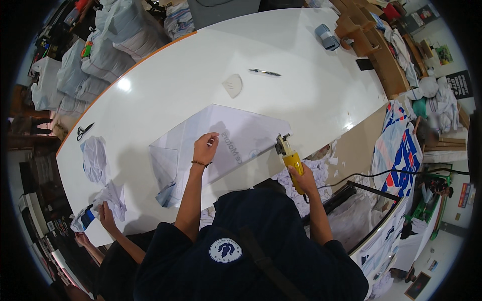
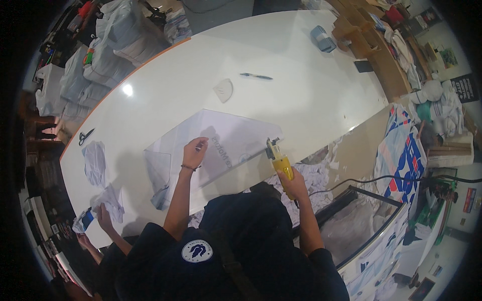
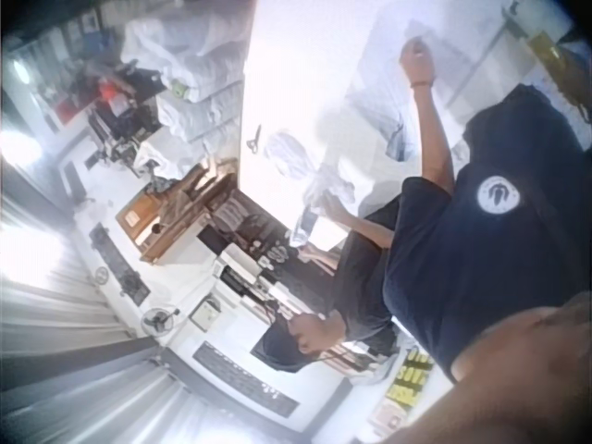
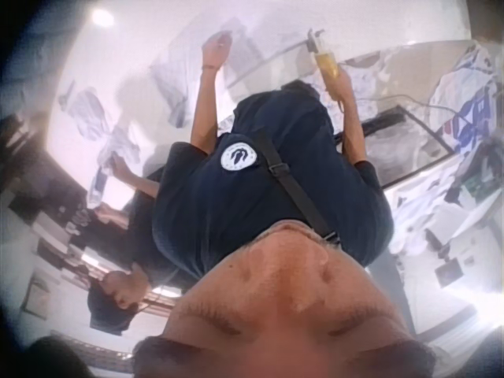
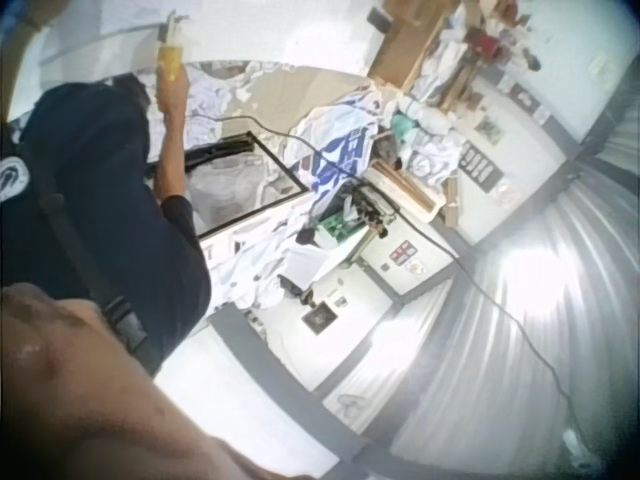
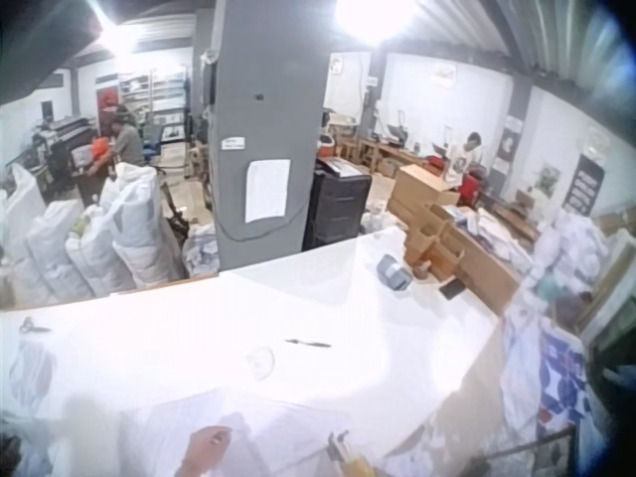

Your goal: The person uses a yellow electric cutter to trim the edges of a white fabric piece on a table. They repeatedly fold and unfold the fabric, aligning it before cutting along the edges. A coworker is visible nearby handling other fabric pieces.

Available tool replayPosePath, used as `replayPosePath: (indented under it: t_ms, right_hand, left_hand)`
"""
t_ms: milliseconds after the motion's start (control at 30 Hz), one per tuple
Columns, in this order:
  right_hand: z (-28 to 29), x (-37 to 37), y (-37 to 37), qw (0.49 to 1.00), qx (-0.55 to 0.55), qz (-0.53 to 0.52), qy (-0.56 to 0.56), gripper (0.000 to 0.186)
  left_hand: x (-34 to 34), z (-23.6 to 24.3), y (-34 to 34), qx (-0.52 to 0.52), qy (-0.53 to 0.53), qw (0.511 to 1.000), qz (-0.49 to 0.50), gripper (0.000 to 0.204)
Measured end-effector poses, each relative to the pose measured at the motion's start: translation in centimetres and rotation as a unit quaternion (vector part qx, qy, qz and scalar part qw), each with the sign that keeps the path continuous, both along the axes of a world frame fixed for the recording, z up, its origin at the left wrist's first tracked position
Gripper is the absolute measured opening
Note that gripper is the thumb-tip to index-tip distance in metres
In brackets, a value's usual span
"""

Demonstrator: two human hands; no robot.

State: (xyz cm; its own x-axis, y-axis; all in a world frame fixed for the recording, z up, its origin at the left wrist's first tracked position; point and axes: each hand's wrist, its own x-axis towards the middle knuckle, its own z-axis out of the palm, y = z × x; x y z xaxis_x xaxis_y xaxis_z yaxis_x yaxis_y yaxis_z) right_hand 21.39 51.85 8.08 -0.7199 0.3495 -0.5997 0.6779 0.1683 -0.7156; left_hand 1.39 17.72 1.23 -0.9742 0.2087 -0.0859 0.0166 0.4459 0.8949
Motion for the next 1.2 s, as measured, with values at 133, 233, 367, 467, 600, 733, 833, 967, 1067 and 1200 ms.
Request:
replayPosePath:
  t_ms: [133,233,367,467,600,733,833,967,1067,1200]
  right_hand:
    - [-0.6,-0.1,0.1,1.000,0.010,0.005,0.016,0.041]
    - [-1.0,-0.2,0.1,1.000,0.015,0.005,0.026,0.040]
    - [-0.7,-0.9,-0.2,1.000,0.005,0.002,0.021,0.040]
    - [-1.2,-1.1,-0.4,0.999,0.005,-0.002,0.032,0.040]
    - [-2.0,-1.6,-0.9,0.998,0.021,0.004,0.060,0.045]
    - [-2.5,-2.4,-1.4,0.998,0.022,-0.016,0.056,0.047]
    - [-3.2,-2.8,-1.8,0.997,0.028,-0.034,0.060,0.048]
    - [-1.8,-3.8,-2.7,0.998,0.012,-0.053,0.042,0.049]
    - [-1.4,-4.3,-3.2,0.997,0.011,-0.069,0.037,0.049]
    - [-2.1,-4.9,-3.2,0.995,0.010,-0.089,0.048,0.050]
  left_hand:
    - [-0.1,-0.1,0.0,-0.010,0.000,1.000,-0.013,0.020]
    - [-0.2,-0.1,0.0,-0.009,-0.011,1.000,-0.022,0.020]
    - [-0.3,-0.4,-0.2,-0.028,0.001,0.998,-0.050,0.021]
    - [-0.3,-0.6,-0.4,-0.051,0.003,0.996,-0.071,0.023]
    - [-0.3,-0.6,-0.5,-0.059,-0.005,0.995,-0.076,0.023]
    - [-0.5,-0.2,-0.6,-0.056,-0.023,0.995,-0.075,0.024]
    - [-0.6,-0.1,-0.6,-0.054,-0.027,0.995,-0.075,0.025]
    - [-0.6,-0.2,-0.8,-0.051,-0.024,0.996,-0.074,0.026]
    - [-0.6,-0.3,-0.8,-0.051,-0.025,0.996,-0.073,0.026]
    - [-0.7,-0.3,-0.8,-0.049,-0.027,0.996,-0.072,0.026]
